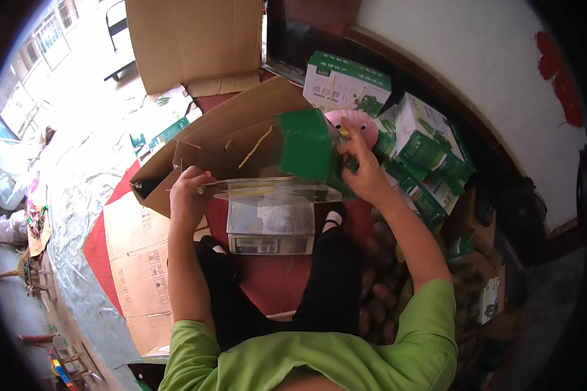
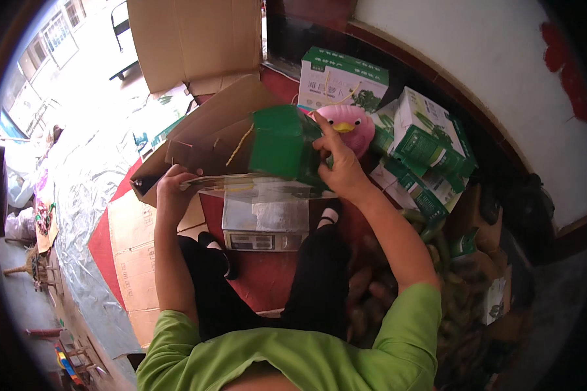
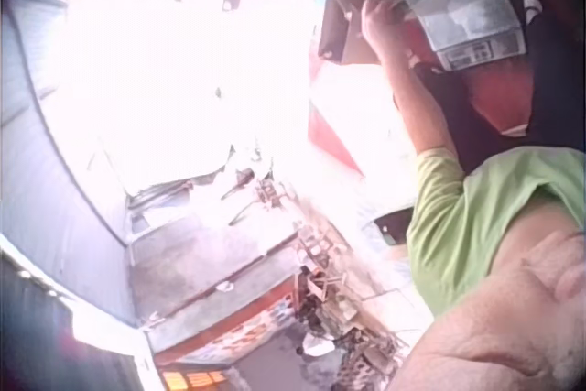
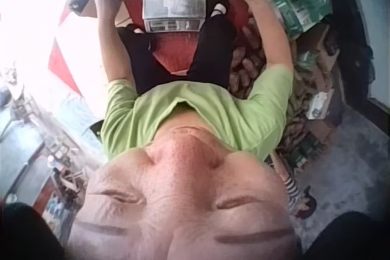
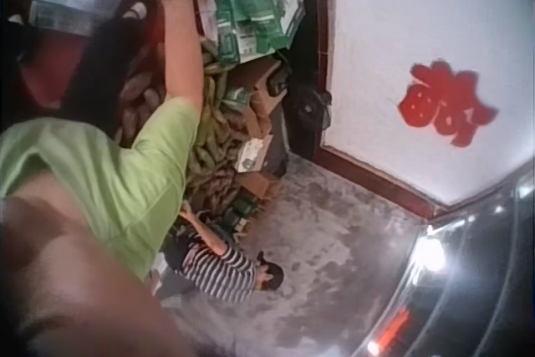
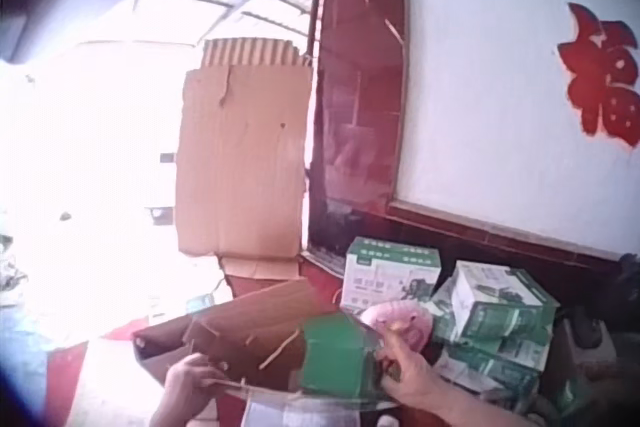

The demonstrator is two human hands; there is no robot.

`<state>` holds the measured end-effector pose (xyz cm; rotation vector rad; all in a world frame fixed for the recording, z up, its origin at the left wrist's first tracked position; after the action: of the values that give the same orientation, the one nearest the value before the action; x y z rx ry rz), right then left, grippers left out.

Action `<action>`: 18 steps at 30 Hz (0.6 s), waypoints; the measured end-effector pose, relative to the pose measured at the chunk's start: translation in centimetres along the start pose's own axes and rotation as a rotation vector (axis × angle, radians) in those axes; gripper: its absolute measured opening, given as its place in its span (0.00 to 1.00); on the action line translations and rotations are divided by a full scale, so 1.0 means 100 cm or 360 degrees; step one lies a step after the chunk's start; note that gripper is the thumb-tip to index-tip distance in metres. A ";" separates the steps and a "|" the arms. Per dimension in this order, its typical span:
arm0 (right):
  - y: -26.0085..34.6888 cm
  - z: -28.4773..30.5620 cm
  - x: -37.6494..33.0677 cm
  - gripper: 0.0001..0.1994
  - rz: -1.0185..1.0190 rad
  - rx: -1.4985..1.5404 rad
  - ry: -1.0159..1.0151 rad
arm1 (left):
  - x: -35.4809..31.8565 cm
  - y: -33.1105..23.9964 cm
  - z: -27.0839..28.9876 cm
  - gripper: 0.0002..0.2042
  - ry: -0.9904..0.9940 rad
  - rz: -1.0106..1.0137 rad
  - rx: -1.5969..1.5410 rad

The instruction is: Packing long green vegetables from a pile on the floor into cardboard boxes and weighing them.

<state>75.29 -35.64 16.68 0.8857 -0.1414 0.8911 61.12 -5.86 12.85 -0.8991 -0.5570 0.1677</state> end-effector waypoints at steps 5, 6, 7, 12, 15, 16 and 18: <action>-0.083 -0.023 -0.037 0.44 -0.0402 -0.0088 0.0017 | -0.013 -0.039 -0.040 0.07 0.0106 -0.0548 0.0496; -0.096 -0.030 -0.044 0.44 -0.0429 -0.0086 0.0012 | -0.017 -0.043 -0.047 0.07 0.0118 -0.0617 0.0609; -0.112 -0.038 -0.055 0.44 -0.0544 0.0157 -0.0076 | -0.020 -0.044 -0.058 0.04 0.0126 -0.0716 0.0668; -0.171 -0.071 -0.111 0.38 -0.1068 0.0479 -0.0102 | -0.036 -0.035 -0.106 0.02 0.0423 -0.0753 0.0826; -0.171 -0.068 -0.126 0.31 -0.1287 0.0448 -0.0102 | -0.047 -0.035 -0.115 0.06 0.0592 -0.0687 0.0904; -0.169 -0.064 -0.127 0.29 -0.1425 0.0433 -0.0098 | -0.050 -0.037 -0.115 0.06 0.0616 -0.0696 0.0899; -0.162 -0.051 -0.116 0.28 -0.1295 0.0221 -0.0162 | -0.056 -0.039 -0.114 0.04 0.0669 -0.0671 0.0987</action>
<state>78.33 -44.16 -1.82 1.0030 0.1910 0.0961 62.04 -18.24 8.09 -0.1871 -0.2607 -0.2228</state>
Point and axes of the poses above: each hand's wrist, its own x-axis towards the middle knuckle, its own z-axis out of the back of the hand, y = z × x, the point moved 6 cm from there along x, towards the middle knuckle, and after that the axes turned 13 degrees about -x, right-handed, at the moved point
